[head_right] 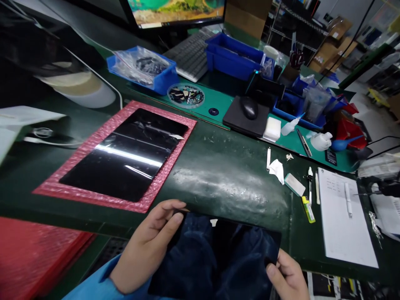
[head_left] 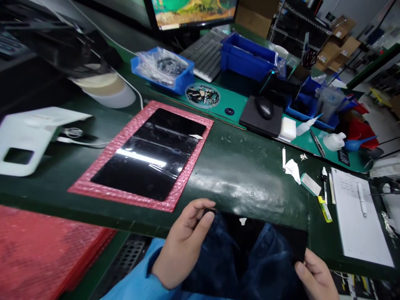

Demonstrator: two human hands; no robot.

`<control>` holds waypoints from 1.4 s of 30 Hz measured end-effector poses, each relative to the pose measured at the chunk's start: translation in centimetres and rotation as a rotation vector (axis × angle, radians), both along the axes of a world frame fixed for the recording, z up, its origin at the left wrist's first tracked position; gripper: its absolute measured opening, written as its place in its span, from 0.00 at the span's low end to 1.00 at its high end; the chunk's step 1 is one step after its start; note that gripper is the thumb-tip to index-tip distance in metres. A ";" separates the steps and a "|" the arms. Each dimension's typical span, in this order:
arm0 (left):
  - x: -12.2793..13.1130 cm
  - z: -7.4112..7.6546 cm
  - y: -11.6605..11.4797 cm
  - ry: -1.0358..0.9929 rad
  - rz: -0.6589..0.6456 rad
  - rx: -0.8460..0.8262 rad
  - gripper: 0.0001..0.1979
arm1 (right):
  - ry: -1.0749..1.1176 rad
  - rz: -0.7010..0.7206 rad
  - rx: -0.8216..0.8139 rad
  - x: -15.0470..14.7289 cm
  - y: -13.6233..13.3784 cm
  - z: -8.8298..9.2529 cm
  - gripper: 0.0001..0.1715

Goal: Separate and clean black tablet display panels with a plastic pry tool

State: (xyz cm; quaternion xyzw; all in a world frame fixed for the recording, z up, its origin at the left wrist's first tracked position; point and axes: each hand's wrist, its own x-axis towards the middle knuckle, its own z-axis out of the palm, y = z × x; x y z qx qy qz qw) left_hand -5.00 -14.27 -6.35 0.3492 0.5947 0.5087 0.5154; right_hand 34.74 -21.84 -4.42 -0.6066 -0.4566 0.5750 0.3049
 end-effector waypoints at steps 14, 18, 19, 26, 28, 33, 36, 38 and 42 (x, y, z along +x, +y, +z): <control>0.1 0.7 0.3 0.071 0.012 -0.002 0.23 | 0.045 -0.028 -0.047 -0.7 0.3 0.9 0.26; 0.0 0.3 0.0 0.076 0.005 0.036 0.22 | 0.057 -0.035 -0.050 -1.0 0.5 1.0 0.26; 0.0 0.2 -0.1 0.074 0.000 0.049 0.22 | 0.058 -0.041 -0.047 -1.1 0.5 1.0 0.26; -0.3 -0.2 -0.7 0.097 -0.015 0.114 0.26 | 0.052 -0.073 -0.031 -1.4 0.6 1.0 0.24; -0.4 -0.1 -0.8 0.096 -0.033 0.110 0.27 | 0.051 -0.075 -0.025 -1.3 0.6 0.9 0.24; -0.6 0.1 -0.9 0.094 -0.057 0.098 0.27 | 0.045 -0.071 -0.024 -1.4 0.7 0.7 0.25; -0.7 0.1 -0.9 0.090 -0.071 0.083 0.27 | 0.038 -0.069 -0.026 -1.5 0.7 0.9 0.24; -0.7 0.1 -0.9 0.087 -0.076 0.073 0.27 | 0.035 -0.067 -0.024 -1.6 0.8 1.1 0.24; -0.8 0.0 -1.0 0.078 -0.083 0.079 0.27 | 0.025 -0.065 -0.029 -1.5 0.9 1.1 0.24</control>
